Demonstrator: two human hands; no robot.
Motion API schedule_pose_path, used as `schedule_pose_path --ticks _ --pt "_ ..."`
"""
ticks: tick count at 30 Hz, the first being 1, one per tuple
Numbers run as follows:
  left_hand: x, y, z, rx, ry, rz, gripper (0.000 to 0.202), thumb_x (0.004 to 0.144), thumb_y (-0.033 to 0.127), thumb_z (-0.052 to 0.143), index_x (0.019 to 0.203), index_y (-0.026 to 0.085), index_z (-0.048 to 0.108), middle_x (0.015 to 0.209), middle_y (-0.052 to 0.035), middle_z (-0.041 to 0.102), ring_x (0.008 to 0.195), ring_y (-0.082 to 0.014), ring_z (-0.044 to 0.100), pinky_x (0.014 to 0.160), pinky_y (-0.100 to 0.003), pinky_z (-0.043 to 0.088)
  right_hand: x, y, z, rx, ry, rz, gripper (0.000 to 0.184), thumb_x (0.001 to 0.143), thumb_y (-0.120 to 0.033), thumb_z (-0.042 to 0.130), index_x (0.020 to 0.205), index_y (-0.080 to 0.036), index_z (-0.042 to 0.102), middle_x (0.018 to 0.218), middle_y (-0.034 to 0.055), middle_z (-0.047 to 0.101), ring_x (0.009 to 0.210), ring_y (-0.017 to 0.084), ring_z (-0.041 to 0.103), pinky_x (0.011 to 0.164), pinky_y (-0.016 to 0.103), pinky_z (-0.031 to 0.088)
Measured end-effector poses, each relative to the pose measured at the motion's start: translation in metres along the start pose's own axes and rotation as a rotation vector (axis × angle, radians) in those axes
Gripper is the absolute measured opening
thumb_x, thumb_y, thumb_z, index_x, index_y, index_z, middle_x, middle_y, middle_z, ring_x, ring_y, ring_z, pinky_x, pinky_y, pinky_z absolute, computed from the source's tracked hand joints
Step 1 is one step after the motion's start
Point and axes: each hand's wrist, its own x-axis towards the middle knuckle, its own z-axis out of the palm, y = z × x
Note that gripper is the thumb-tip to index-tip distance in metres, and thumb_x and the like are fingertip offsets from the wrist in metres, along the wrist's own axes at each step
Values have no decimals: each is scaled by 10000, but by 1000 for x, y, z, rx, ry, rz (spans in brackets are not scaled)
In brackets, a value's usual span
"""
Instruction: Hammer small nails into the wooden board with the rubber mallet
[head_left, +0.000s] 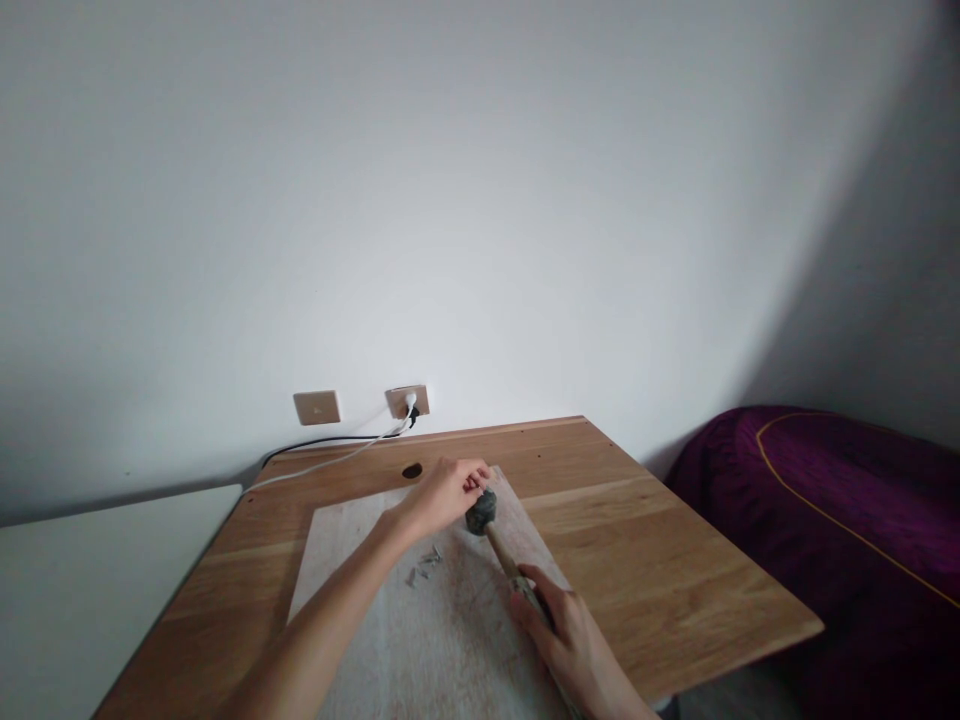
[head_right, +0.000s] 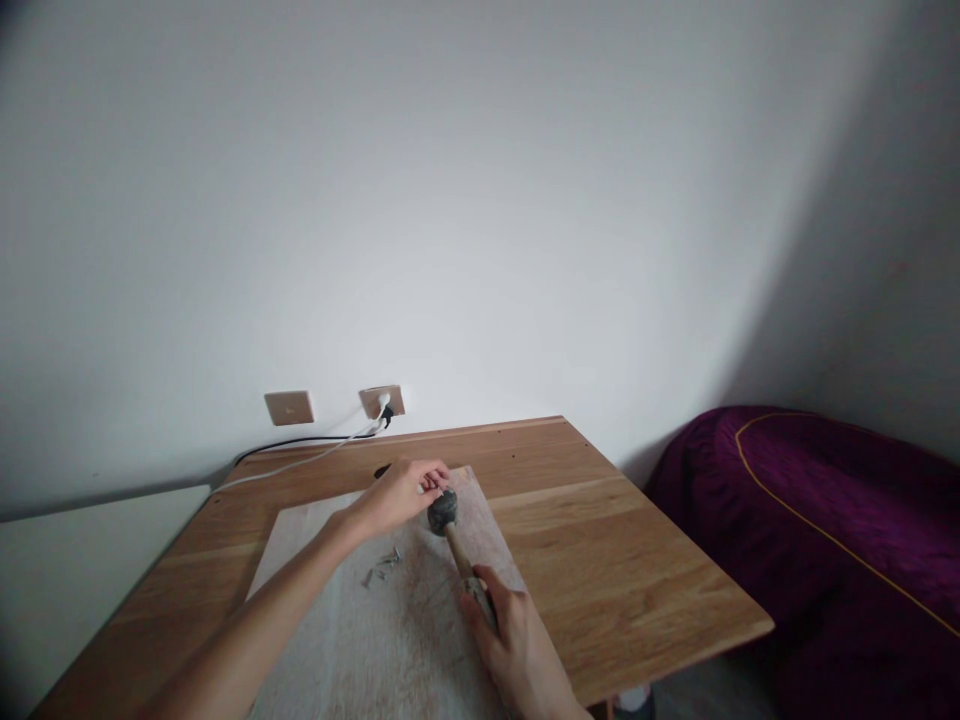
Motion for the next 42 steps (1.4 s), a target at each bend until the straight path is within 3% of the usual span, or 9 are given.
schedule_pose_path --ticks 4,12,17,23,28,35,42 --pt "1 -1 6 -118 38 -14 273 815 52 612 1032 176 720 939 -45 794 853 -161 729 815 -263 567 0 -4 -1 14 -1 -22 603 983 -575 423 1316 -131 659 1091 162 784 1046 326 725 920 377 520" --pt "-5 -10 17 -156 147 38 243 818 105 657 1045 173 714 1015 -59 777 879 -171 716 849 -294 584 0 -6 -1 17 -7 -26 559 984 -539 438 1304 -139 661 1078 158 790 1028 326 737 913 377 524" --pt "-11 -13 13 -187 148 45 124 877 178 651 974 164 727 997 -63 777 899 -186 723 885 -318 576 0 -5 0 21 -7 -2 556 984 -540 433 1334 -166 649 1121 149 783 1096 320 719 930 362 517" --pt "-15 -14 9 -246 98 15 168 881 140 623 1033 165 690 1013 -74 775 954 -193 724 902 -332 566 -2 -9 -2 -20 -23 21 587 978 -551 415 1343 -150 639 1131 159 771 1113 329 705 953 384 503" --pt "-18 -18 11 -247 146 27 160 885 137 616 1027 177 676 1012 -67 763 959 -188 716 913 -331 555 -3 -12 -3 -16 -10 45 604 969 -559 425 1356 -148 640 1153 172 768 1130 332 697 976 391 494" --pt "-15 -16 18 -240 205 35 140 867 128 620 986 173 677 974 -61 757 902 -180 711 879 -316 556 -2 -10 -3 2 -8 9 598 987 -551 417 1343 -133 657 1119 161 780 1094 312 712 941 344 505" --pt "-12 -13 19 -230 221 54 140 851 119 620 962 185 674 944 -49 762 873 -176 707 857 -305 554 -3 -12 -4 12 -10 -41 574 1014 -519 416 1300 -101 687 932 127 793 920 285 739 837 314 511"
